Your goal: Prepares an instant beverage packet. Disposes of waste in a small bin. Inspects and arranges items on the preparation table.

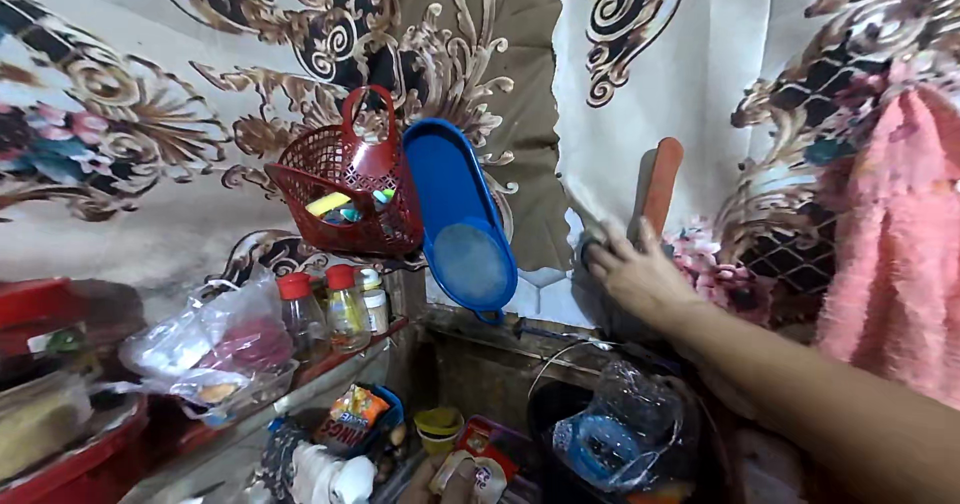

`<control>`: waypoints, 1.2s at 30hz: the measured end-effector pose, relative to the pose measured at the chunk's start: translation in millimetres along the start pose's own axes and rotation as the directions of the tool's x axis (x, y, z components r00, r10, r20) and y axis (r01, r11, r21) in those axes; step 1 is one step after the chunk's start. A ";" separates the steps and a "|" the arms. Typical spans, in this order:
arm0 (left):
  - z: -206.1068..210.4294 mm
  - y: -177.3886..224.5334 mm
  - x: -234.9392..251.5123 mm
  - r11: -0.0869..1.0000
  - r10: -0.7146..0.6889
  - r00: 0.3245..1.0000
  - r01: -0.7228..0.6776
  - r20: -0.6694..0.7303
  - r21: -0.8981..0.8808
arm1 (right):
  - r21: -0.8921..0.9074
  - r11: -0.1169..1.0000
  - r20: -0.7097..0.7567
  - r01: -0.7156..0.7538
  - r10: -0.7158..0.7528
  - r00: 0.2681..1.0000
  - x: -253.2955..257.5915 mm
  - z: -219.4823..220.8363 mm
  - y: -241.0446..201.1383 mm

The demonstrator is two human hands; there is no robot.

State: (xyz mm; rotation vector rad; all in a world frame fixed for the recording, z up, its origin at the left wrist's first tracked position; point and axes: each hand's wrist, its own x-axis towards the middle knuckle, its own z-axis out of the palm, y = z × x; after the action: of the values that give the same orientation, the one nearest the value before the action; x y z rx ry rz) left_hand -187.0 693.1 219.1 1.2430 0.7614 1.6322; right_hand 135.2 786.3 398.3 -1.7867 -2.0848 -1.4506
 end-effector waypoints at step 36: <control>64.0 -6.9 77.4 0.962 -0.268 0.800 0.194 0.537 0.191 | 0.721 0.320 0.677 -0.615 -0.135 0.724 -202.3 -85.3 -63.9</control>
State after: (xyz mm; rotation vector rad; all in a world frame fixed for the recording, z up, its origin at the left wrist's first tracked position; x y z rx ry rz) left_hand -129.4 763.5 262.1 1.5533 0.6145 0.9478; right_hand 109.3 584.5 293.9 -1.9162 -1.8903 0.6360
